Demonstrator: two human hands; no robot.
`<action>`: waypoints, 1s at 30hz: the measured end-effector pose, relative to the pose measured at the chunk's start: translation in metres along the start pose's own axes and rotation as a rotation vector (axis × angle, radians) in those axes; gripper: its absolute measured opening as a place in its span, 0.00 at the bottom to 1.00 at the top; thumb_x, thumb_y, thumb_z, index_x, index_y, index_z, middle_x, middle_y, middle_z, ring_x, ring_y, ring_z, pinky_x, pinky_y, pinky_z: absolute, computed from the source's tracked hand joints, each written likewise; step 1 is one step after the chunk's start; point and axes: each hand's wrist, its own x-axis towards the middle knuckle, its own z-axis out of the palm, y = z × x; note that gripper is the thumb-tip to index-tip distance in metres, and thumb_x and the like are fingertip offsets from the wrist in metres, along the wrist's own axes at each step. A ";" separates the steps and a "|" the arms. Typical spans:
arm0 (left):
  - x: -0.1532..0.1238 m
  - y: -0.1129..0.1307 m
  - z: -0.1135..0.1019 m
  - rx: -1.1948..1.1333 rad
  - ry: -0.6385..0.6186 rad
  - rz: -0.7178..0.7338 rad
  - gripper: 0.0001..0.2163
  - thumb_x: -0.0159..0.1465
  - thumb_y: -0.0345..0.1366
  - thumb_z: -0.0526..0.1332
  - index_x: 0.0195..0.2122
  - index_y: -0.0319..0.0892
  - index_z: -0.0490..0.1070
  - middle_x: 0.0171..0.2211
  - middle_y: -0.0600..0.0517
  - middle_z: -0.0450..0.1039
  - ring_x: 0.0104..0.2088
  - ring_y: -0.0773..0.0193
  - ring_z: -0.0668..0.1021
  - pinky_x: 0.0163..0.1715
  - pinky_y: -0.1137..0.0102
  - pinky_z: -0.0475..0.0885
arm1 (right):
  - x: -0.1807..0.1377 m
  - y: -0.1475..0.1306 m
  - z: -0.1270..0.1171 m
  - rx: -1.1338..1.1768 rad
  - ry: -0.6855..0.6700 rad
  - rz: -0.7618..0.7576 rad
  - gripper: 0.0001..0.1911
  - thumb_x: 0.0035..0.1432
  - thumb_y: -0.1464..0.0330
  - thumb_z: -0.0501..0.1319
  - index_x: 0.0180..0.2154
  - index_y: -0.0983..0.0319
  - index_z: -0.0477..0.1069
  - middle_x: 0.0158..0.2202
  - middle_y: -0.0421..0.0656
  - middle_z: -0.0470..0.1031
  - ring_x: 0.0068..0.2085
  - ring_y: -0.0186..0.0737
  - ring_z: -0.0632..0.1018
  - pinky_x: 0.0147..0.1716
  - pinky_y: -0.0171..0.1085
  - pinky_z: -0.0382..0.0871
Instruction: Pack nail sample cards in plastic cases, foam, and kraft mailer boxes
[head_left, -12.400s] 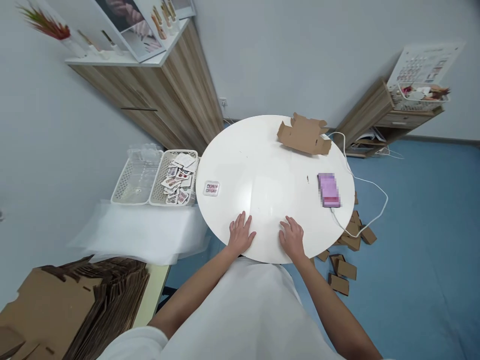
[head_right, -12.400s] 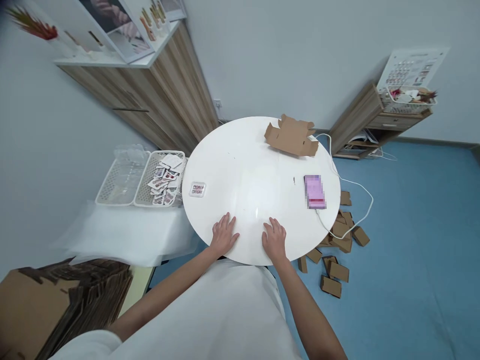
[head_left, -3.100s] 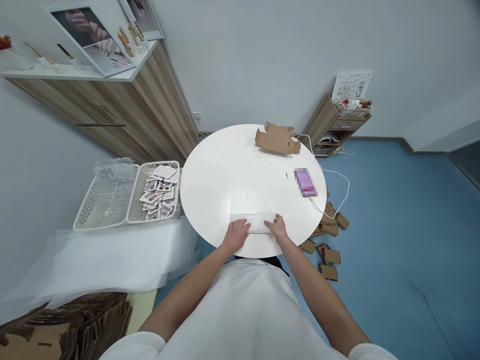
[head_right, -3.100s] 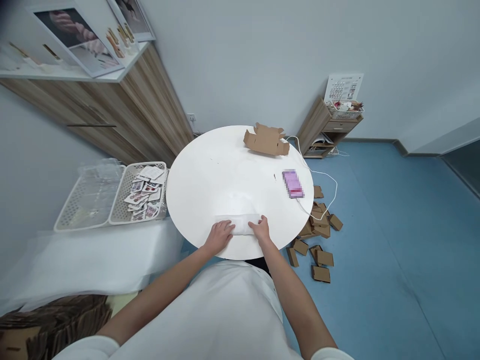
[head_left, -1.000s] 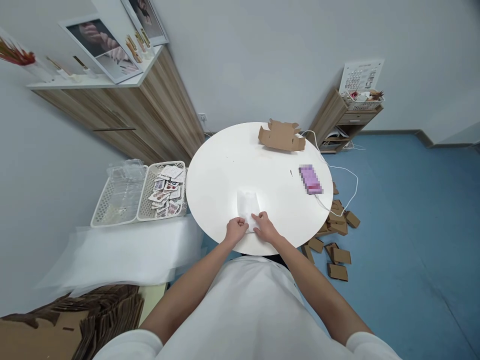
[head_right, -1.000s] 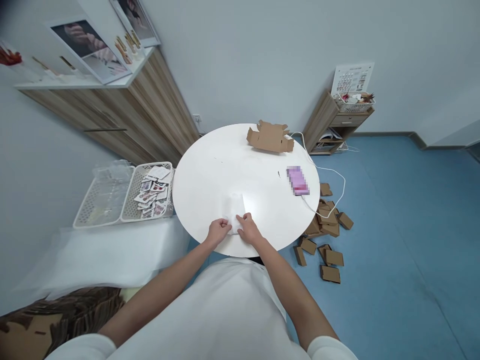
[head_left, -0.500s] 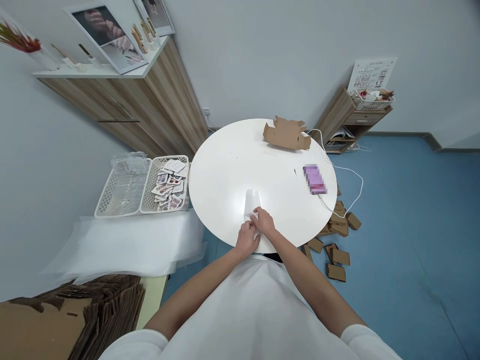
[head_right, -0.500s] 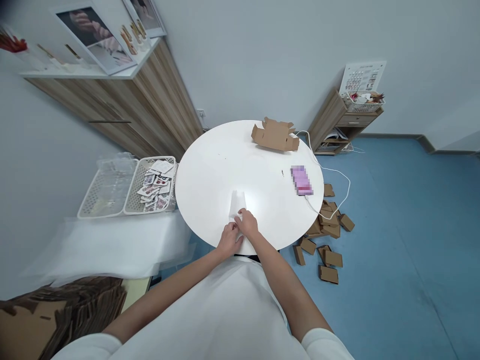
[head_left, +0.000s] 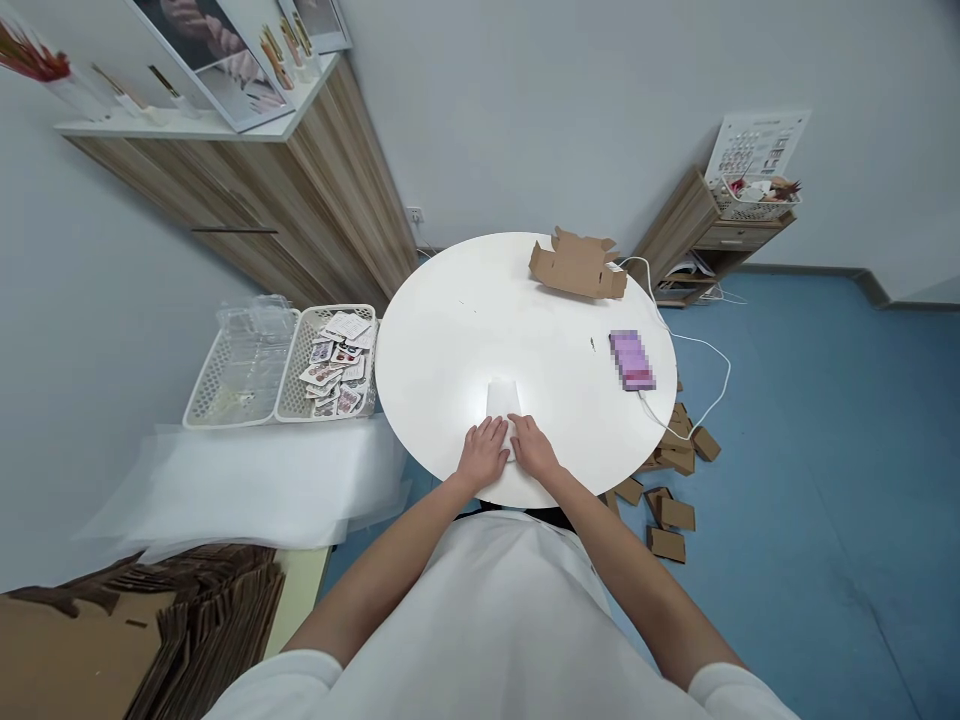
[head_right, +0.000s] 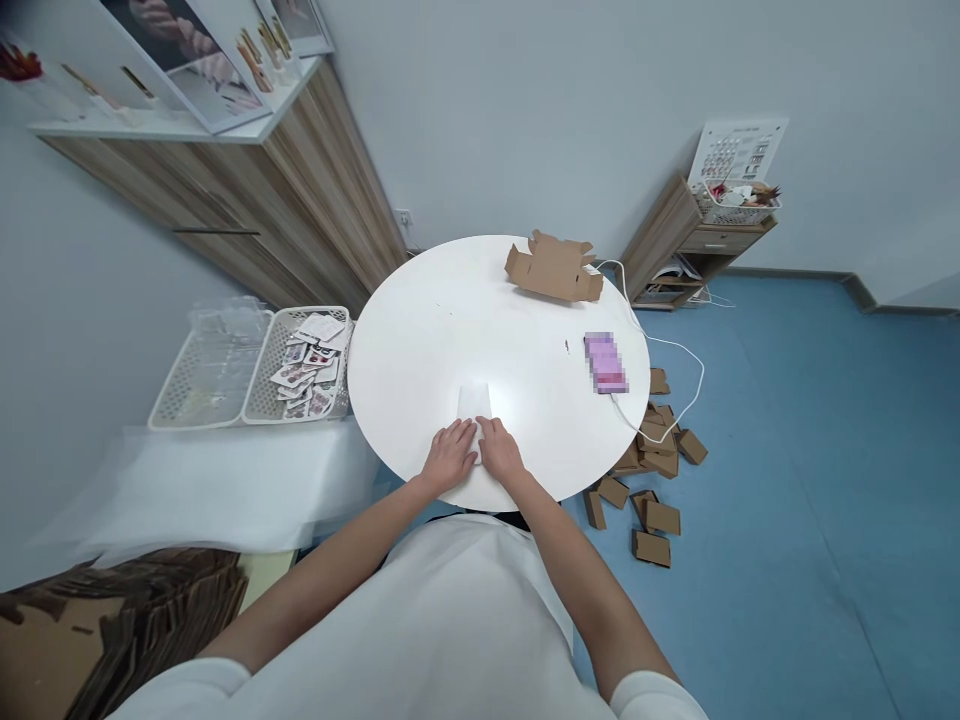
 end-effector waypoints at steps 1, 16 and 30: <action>0.001 0.000 -0.001 0.014 0.002 0.003 0.23 0.58 0.35 0.52 0.56 0.46 0.53 0.59 0.50 0.52 0.60 0.56 0.51 0.57 0.57 0.43 | -0.005 0.001 -0.002 -0.054 -0.003 -0.088 0.27 0.53 0.72 0.49 0.55 0.60 0.51 0.51 0.49 0.62 0.49 0.43 0.66 0.44 0.42 0.61; -0.001 -0.012 -0.014 -0.375 -0.135 -0.028 0.17 0.56 0.42 0.55 0.47 0.48 0.63 0.48 0.50 0.64 0.51 0.57 0.63 0.52 0.62 0.55 | -0.013 0.008 -0.014 -0.056 -0.254 -0.311 0.33 0.44 0.67 0.58 0.54 0.62 0.55 0.50 0.49 0.64 0.50 0.48 0.63 0.46 0.44 0.60; 0.024 -0.029 -0.003 -0.690 0.180 -0.379 0.10 0.54 0.35 0.58 0.37 0.41 0.68 0.36 0.49 0.69 0.31 0.66 0.73 0.38 0.68 0.68 | 0.055 0.009 -0.026 0.189 -0.178 0.253 0.18 0.51 0.62 0.53 0.44 0.61 0.61 0.42 0.45 0.68 0.39 0.39 0.71 0.33 0.34 0.64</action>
